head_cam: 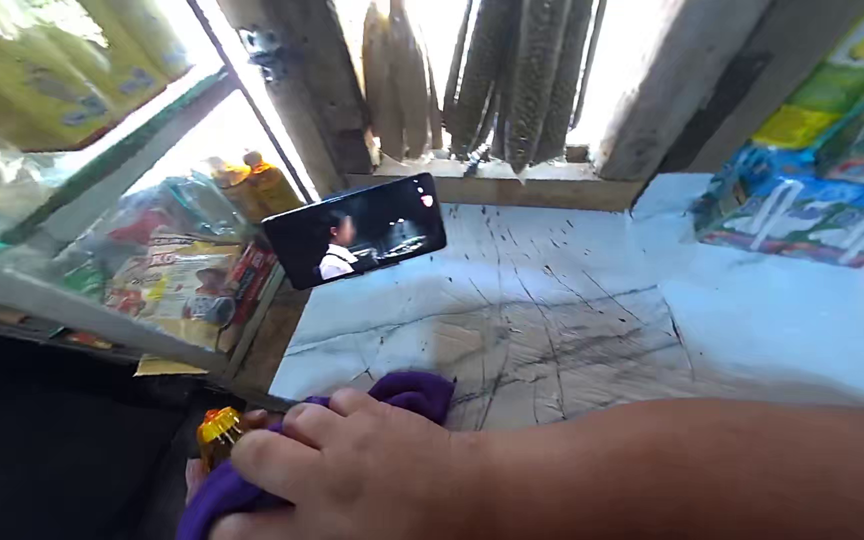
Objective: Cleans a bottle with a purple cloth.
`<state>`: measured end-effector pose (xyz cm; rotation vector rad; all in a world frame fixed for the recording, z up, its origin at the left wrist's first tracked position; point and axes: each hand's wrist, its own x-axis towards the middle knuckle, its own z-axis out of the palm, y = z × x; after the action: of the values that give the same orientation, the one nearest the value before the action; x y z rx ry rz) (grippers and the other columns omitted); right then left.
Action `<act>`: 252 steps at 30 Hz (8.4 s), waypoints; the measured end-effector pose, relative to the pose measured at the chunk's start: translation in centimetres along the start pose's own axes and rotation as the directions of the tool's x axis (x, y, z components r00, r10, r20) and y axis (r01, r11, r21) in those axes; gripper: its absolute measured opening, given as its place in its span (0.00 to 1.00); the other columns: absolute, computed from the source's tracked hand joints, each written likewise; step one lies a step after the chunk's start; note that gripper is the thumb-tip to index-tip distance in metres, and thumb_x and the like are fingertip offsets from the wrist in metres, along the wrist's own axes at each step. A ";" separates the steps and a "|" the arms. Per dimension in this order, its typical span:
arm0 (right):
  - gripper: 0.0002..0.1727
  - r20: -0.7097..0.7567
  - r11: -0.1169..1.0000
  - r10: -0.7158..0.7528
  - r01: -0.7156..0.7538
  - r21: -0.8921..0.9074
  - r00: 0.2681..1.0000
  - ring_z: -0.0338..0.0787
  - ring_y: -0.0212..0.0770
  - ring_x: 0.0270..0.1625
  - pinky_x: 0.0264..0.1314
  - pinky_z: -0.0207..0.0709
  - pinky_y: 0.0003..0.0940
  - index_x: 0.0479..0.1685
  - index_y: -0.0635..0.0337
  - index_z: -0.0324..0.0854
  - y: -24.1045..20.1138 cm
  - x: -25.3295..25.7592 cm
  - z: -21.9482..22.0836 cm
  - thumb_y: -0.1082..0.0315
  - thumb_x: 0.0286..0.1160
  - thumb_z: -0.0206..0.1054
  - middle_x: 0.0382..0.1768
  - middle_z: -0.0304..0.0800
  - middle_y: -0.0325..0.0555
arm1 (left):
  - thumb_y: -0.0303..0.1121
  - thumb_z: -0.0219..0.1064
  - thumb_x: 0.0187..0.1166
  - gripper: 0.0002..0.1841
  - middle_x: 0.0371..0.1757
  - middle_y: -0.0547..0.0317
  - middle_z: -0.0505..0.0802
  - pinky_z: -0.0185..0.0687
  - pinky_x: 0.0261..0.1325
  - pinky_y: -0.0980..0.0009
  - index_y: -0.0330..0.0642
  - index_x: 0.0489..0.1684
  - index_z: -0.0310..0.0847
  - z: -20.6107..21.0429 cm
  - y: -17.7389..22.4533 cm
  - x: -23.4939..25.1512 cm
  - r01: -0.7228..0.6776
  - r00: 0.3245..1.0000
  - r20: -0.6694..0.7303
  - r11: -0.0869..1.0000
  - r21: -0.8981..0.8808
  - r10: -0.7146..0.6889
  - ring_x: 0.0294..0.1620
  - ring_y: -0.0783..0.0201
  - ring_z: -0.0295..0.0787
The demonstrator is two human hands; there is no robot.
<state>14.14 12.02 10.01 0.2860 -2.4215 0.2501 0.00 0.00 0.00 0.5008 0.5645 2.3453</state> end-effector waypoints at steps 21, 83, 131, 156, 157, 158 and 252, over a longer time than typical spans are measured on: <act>0.24 0.031 0.977 0.009 -0.016 0.214 0.999 0.86 0.53 0.65 0.60 0.85 0.47 0.64 0.43 0.85 1.7 0.1 -0.4 0.72 0.67 0.72 0.63 0.85 0.54 | 0.56 0.67 0.76 0.21 0.46 0.58 0.96 0.90 0.55 0.68 0.48 0.49 0.90 4.6 0.4 -0.6 -0.067 0.997 0.047 0.994 0.085 0.063 0.51 0.67 0.94; 0.19 -0.106 0.976 0.009 0.014 0.216 0.994 0.87 0.42 0.62 0.61 0.85 0.37 0.59 0.49 0.86 1.4 0.2 -0.9 0.68 0.66 0.74 0.60 0.85 0.50 | 0.50 0.75 0.72 0.23 0.49 0.54 0.94 0.91 0.55 0.66 0.47 0.60 0.82 5.1 0.9 -0.6 -0.052 0.997 0.055 0.998 0.048 0.049 0.51 0.64 0.94; 0.24 0.158 0.950 -0.010 -0.040 0.310 0.987 0.86 0.42 0.59 0.61 0.83 0.31 0.64 0.55 0.85 2.1 0.2 -0.8 0.71 0.63 0.76 0.58 0.84 0.55 | 0.57 0.56 0.85 0.25 0.45 0.63 0.94 0.88 0.56 0.73 0.46 0.59 0.84 5.4 0.7 -1.0 -0.158 0.985 -0.004 0.900 0.407 0.175 0.49 0.72 0.92; 0.41 0.055 0.961 0.038 -0.052 0.271 0.998 0.81 0.46 0.75 0.73 0.80 0.36 0.76 0.64 0.73 1.5 -0.2 -0.2 0.48 0.66 0.79 0.78 0.73 0.61 | 0.59 0.70 0.72 0.23 0.46 0.59 0.96 0.91 0.54 0.70 0.50 0.52 0.89 5.5 0.9 -1.0 -0.094 0.991 0.109 0.985 0.148 0.078 0.50 0.68 0.94; 0.46 0.086 0.964 0.016 -0.038 0.261 0.996 0.80 0.48 0.76 0.74 0.79 0.37 0.79 0.64 0.71 1.4 -0.3 -0.3 0.43 0.64 0.79 0.80 0.71 0.63 | 0.59 0.69 0.72 0.24 0.46 0.59 0.96 0.91 0.54 0.70 0.50 0.51 0.89 5.5 0.8 -1.1 -0.100 0.991 0.099 0.983 0.156 0.085 0.50 0.68 0.94; 0.48 0.100 0.968 -0.005 -0.020 0.249 0.995 0.79 0.50 0.78 0.75 0.79 0.38 0.79 0.64 0.70 1.4 -0.3 -0.3 0.42 0.63 0.80 0.81 0.70 0.63 | 0.60 0.68 0.73 0.24 0.45 0.59 0.96 0.90 0.54 0.70 0.50 0.49 0.90 5.5 0.7 -1.1 -0.106 0.992 0.084 0.979 0.172 0.093 0.50 0.68 0.94; 0.12 -0.101 0.963 -0.260 0.266 0.051 0.960 0.90 0.48 0.58 0.55 0.84 0.39 0.51 0.46 0.88 -0.1 -0.1 -1.2 0.71 0.82 0.61 0.52 0.92 0.47 | 0.60 0.49 0.85 0.29 0.42 0.63 0.95 0.86 0.52 0.81 0.43 0.49 0.86 6.5 0.6 -1.6 -0.080 0.991 0.126 0.965 0.249 0.049 0.45 0.74 0.93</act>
<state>15.03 12.24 10.88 0.6070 -2.2557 0.2163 4.03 0.19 5.44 0.7817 0.8081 2.2966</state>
